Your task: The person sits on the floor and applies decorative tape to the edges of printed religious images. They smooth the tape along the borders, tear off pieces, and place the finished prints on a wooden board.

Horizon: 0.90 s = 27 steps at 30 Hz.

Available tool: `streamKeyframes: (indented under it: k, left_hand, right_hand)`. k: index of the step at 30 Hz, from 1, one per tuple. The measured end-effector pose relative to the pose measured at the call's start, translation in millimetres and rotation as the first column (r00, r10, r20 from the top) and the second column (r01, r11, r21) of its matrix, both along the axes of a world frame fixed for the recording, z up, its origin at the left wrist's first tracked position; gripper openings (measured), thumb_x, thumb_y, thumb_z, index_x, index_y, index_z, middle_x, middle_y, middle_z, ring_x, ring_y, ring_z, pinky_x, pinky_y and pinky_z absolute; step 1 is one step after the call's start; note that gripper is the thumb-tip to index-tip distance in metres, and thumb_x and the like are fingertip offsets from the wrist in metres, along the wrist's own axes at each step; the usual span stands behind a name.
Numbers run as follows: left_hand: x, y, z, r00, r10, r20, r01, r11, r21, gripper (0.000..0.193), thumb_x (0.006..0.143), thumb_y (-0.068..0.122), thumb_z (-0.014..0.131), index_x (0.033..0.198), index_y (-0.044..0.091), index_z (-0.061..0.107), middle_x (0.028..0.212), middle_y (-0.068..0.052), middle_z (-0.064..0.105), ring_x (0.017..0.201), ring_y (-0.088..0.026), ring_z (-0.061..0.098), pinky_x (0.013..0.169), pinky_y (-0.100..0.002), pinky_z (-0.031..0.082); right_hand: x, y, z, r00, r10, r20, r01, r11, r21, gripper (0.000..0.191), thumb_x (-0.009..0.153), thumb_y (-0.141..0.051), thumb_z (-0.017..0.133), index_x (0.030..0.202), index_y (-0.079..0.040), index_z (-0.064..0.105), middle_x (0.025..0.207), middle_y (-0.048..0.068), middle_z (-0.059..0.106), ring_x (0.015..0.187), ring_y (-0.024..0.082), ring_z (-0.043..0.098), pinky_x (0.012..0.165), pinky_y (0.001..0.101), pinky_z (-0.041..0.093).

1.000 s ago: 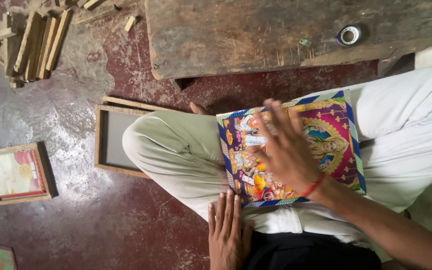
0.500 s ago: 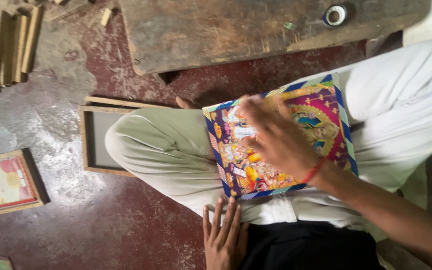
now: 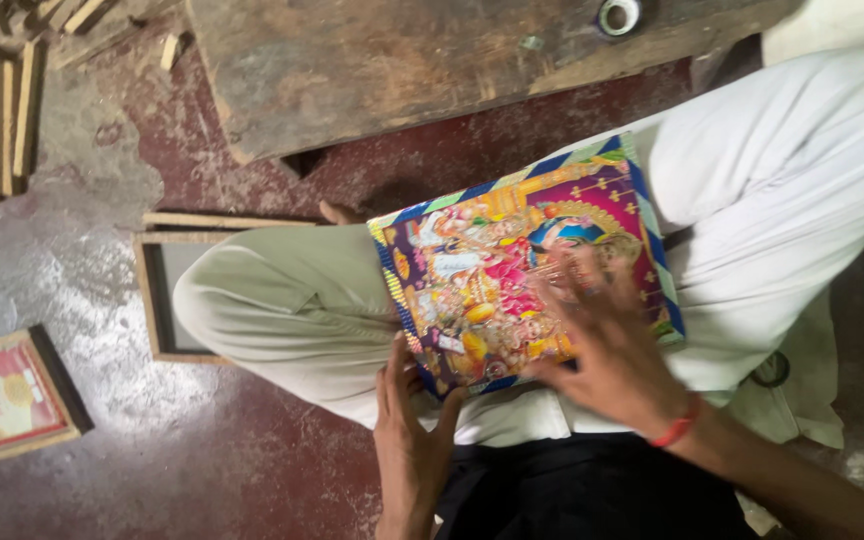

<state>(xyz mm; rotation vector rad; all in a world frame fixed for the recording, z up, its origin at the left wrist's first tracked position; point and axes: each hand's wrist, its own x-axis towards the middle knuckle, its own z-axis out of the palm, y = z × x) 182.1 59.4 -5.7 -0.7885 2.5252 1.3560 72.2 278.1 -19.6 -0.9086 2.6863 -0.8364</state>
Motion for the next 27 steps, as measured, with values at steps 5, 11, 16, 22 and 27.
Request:
streamKeyframes:
  k: [5,11,16,22,27]
  left_hand:
    - [-4.1,-4.5,-7.9,1.0,-0.023,0.018,0.021,0.995,0.099,0.101,0.071,0.0,0.084,0.156,0.009,0.031,0.127,-0.016,0.062,0.106,-0.025,0.072,0.087,-0.035,0.062]
    - [-9.0,-20.0,-26.7,0.985,-0.031,0.168,-0.015,0.965,0.263,0.111,0.067,-0.014,0.077,0.161,0.016,0.025,0.124,-0.015,0.063,0.107,-0.024,0.072,0.089,-0.035,0.063]
    - [-10.3,-28.0,-29.7,0.978,-0.072,0.198,-0.005,0.932,0.364,0.115,0.067,-0.021,0.07,0.163,0.019,0.022,0.124,-0.016,0.064,0.105,-0.025,0.073,0.087,-0.037,0.064]
    - [-15.9,-27.1,-28.9,0.975,-0.03,0.221,-0.068,0.905,0.421,0.118,0.068,-0.019,0.071,0.165,0.023,0.016,0.118,-0.017,0.068,0.103,-0.023,0.074,0.086,-0.034,0.065]
    - [-11.7,-25.7,-42.2,0.953,0.122,0.277,-0.229,0.89,0.395,0.107,0.075,-0.014,0.072,0.163,0.022,0.022,0.106,-0.019,0.073,0.094,-0.024,0.076,0.073,-0.035,0.063]
  right_hand:
    - [5.7,-15.5,-9.2,0.992,0.066,0.111,-0.068,0.998,0.012,0.112,0.069,-0.054,0.083,0.158,-0.015,0.026,0.164,0.022,0.022,0.15,0.044,0.022,0.119,0.0676,0.018]
    - [-20.3,74.4,1.0,0.993,-0.117,0.009,0.117,0.992,0.052,0.105,0.076,-0.054,0.074,0.159,-0.014,0.023,0.165,0.022,0.019,0.151,0.043,0.023,0.12,0.0601,0.026]
    - [-26.0,120.4,13.8,0.98,-0.198,-0.01,0.198,0.971,0.135,0.091,0.076,-0.04,0.073,0.154,-0.014,0.035,0.161,0.016,0.034,0.147,0.036,0.038,0.118,0.0466,0.04]
    - [-44.8,117.5,18.8,0.981,-0.191,-0.02,0.192,0.974,0.118,0.08,0.078,-0.034,0.074,0.15,-0.012,0.044,0.146,0.012,0.054,0.132,0.028,0.054,0.106,0.0415,0.047]
    - [-64.8,105.7,13.8,0.96,-0.279,0.021,0.274,0.953,0.129,0.061,0.085,-0.032,0.074,0.139,-0.011,0.055,0.107,0.012,0.069,0.093,0.028,0.069,0.075,0.0408,0.059]
